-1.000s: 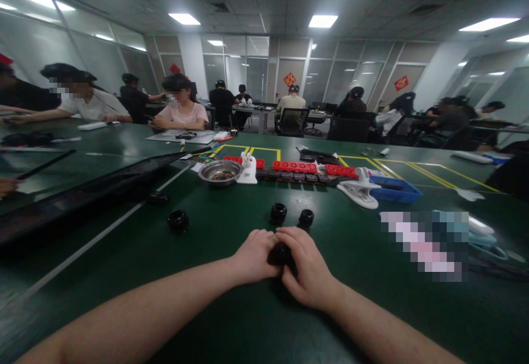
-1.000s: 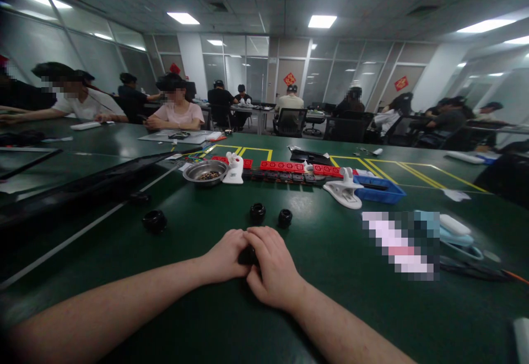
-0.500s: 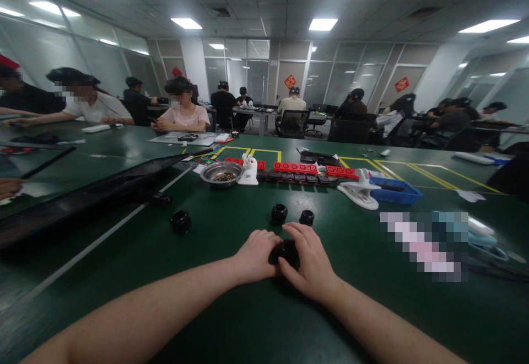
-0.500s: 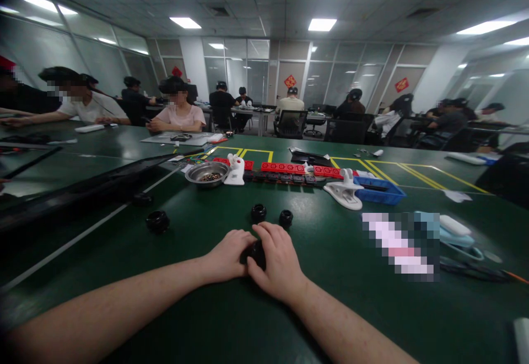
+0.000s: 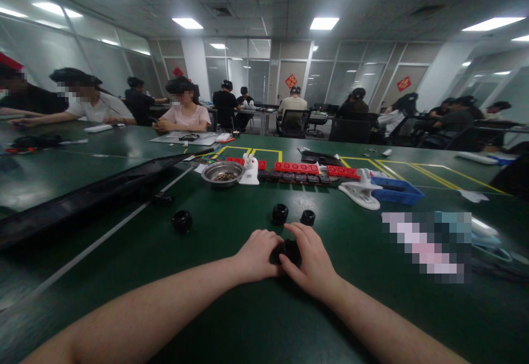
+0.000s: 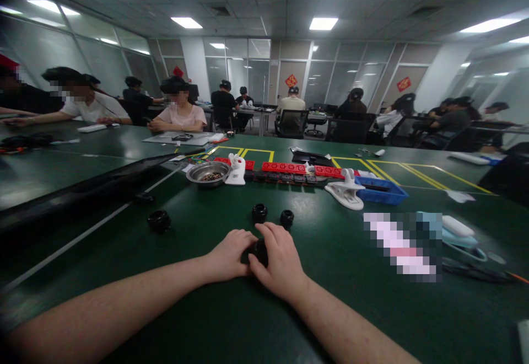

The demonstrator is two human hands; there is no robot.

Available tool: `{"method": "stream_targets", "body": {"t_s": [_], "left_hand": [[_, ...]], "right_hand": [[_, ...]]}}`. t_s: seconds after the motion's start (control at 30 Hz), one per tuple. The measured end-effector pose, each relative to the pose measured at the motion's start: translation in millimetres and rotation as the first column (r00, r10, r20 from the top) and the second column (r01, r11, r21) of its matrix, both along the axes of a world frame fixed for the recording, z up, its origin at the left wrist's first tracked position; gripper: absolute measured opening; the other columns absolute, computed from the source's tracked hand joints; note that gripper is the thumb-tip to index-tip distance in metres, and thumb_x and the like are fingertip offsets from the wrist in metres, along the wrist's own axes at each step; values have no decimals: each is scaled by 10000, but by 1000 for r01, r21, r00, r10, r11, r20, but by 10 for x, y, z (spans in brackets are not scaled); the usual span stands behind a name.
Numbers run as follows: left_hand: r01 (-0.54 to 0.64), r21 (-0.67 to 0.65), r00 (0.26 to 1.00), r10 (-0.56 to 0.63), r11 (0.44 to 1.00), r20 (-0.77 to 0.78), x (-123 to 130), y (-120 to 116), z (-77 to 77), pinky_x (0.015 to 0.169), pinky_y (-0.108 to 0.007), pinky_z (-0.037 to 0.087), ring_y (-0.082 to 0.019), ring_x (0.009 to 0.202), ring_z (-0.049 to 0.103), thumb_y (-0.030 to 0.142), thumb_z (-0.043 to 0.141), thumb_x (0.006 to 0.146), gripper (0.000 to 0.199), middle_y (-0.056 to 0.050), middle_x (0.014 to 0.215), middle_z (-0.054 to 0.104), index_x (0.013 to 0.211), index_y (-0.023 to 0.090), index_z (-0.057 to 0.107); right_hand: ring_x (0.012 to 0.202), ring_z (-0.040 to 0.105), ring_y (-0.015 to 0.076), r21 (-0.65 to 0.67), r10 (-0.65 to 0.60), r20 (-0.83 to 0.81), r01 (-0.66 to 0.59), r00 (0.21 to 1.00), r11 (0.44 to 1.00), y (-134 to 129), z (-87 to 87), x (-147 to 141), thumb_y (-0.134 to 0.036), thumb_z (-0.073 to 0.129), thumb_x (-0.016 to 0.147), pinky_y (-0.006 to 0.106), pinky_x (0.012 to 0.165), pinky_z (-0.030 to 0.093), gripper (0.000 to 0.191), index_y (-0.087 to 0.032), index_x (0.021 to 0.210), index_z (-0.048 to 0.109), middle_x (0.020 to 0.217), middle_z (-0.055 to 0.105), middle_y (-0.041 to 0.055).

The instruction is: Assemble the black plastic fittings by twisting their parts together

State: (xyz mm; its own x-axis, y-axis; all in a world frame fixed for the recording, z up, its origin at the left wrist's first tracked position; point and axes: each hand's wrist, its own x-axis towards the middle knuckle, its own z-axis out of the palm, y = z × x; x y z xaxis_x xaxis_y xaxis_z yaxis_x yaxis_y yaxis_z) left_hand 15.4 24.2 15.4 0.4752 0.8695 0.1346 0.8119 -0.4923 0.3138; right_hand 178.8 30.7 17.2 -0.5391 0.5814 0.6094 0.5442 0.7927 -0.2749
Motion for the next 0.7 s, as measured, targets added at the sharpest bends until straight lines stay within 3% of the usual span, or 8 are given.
{"method": "stream_targets", "body": {"t_s": [0.13, 0.33, 0.53, 0.7], "left_hand": [[7, 3, 1000, -7, 1000, 2, 3, -7, 8, 782, -341, 376, -212, 845, 504, 414, 585, 664, 374, -33, 905, 563, 940, 168, 528], [-9, -8, 1000, 9, 1000, 13, 3, -9, 14, 752, -332, 381, -206, 802, 507, 384, 591, 657, 308, -26, 855, 564, 876, 174, 539], [-1, 3, 1000, 1, 1000, 27, -5, -3, -9, 756, -336, 378, -209, 812, 505, 408, 589, 658, 348, -29, 872, 561, 910, 173, 534], [5, 8, 999, -5, 1000, 40, -12, -7, -2, 744, -331, 380, -205, 795, 505, 416, 589, 658, 343, -25, 854, 563, 899, 178, 537]], "right_hand": [[1028, 472, 251, -45, -28, -27, 27, 999, 999, 18, -34, -6, -207, 493, 717, 430, 862, 426, 447, -142, 1150, 399, 1095, 495, 134], [1053, 436, 262, -5, 93, -35, -93, 995, 996, -34, 19, 12, -156, 459, 652, 447, 886, 395, 491, -126, 1138, 397, 1126, 450, 143], [1036, 445, 279, -22, -31, -41, 30, 999, 999, 5, -19, -6, -253, 518, 719, 467, 865, 402, 457, -140, 1143, 392, 1105, 461, 146], [1058, 436, 245, -65, 75, -64, -79, 995, 995, -14, -20, 2, -151, 448, 712, 424, 885, 405, 445, -132, 1150, 372, 1127, 439, 145]]}}
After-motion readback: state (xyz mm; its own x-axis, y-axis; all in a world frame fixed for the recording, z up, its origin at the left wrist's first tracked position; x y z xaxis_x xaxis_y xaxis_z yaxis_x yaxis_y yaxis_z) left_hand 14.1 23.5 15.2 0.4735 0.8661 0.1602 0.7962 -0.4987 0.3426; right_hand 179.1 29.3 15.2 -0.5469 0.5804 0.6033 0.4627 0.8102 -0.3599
